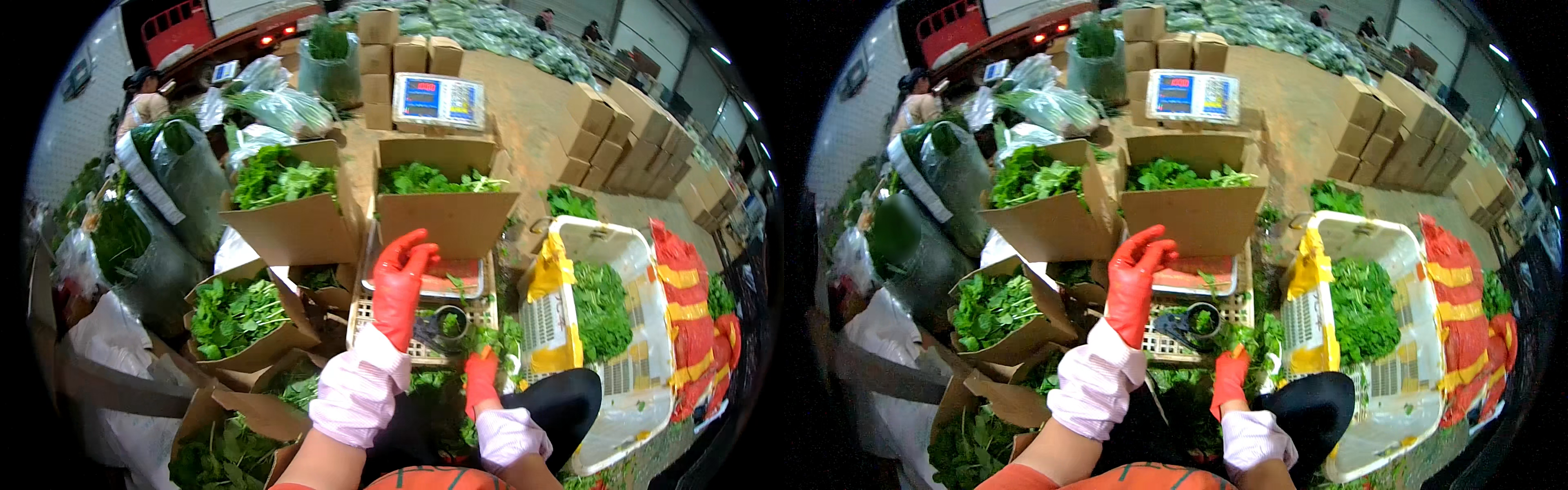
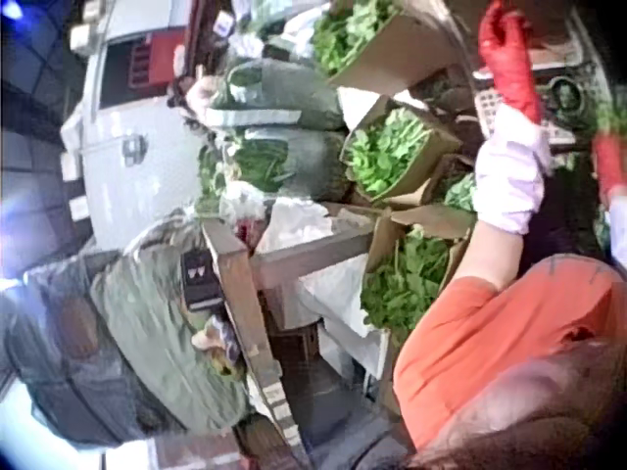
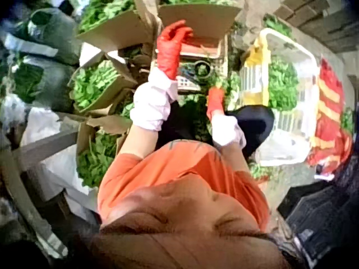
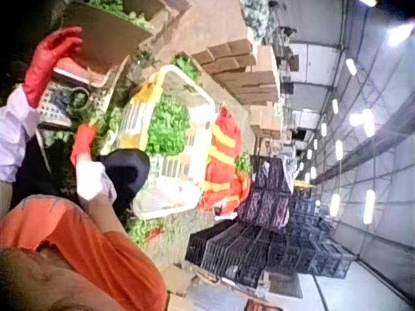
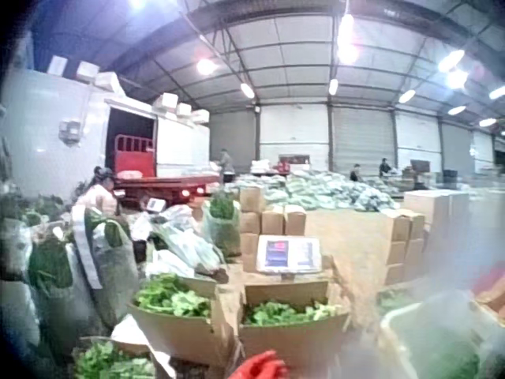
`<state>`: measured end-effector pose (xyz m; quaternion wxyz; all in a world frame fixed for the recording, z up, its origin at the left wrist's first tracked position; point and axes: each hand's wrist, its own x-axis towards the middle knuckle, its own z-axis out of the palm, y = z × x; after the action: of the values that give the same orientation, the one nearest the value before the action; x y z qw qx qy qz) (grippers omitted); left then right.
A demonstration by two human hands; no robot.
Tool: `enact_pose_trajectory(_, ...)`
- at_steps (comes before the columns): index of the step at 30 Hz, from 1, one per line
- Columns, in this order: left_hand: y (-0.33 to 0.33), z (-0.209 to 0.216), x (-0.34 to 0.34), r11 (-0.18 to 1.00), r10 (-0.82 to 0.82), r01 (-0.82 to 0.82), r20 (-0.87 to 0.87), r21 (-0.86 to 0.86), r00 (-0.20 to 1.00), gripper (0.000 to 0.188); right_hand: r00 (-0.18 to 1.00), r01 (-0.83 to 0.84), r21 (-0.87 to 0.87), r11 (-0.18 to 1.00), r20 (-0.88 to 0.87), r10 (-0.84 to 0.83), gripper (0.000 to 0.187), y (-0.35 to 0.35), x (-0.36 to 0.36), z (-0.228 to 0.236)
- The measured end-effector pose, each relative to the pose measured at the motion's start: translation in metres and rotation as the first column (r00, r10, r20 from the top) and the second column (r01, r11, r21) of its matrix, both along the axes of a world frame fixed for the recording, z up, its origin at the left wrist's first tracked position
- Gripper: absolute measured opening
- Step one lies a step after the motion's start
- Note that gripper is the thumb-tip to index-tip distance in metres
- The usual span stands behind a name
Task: The person trims the roots of leafy greens using shears and packs the bunches into cardboard boxes on a scale, then uses a tape dispenser to seal a box.
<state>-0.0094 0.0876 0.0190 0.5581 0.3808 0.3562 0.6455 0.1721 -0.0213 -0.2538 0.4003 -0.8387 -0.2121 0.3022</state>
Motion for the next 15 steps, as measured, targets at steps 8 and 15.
enact_pose_trajectory(8,0.004,-0.002,0.009,0.999,-0.04,0.04,0.048,-0.015,0.998,0.031,0.978,-0.17,0.192,0.967,0.155,0.142,0.05,-0.007,0.006,-0.004)
enact_pose_trajectory(15,0.002,-0.005,0.022,0.991,-0.129,0.129,0.005,-0.042,0.992,0.032,0.997,-0.055,0.293,0.955,0.06,0.039,0.049,0.007,0.005,0.015)
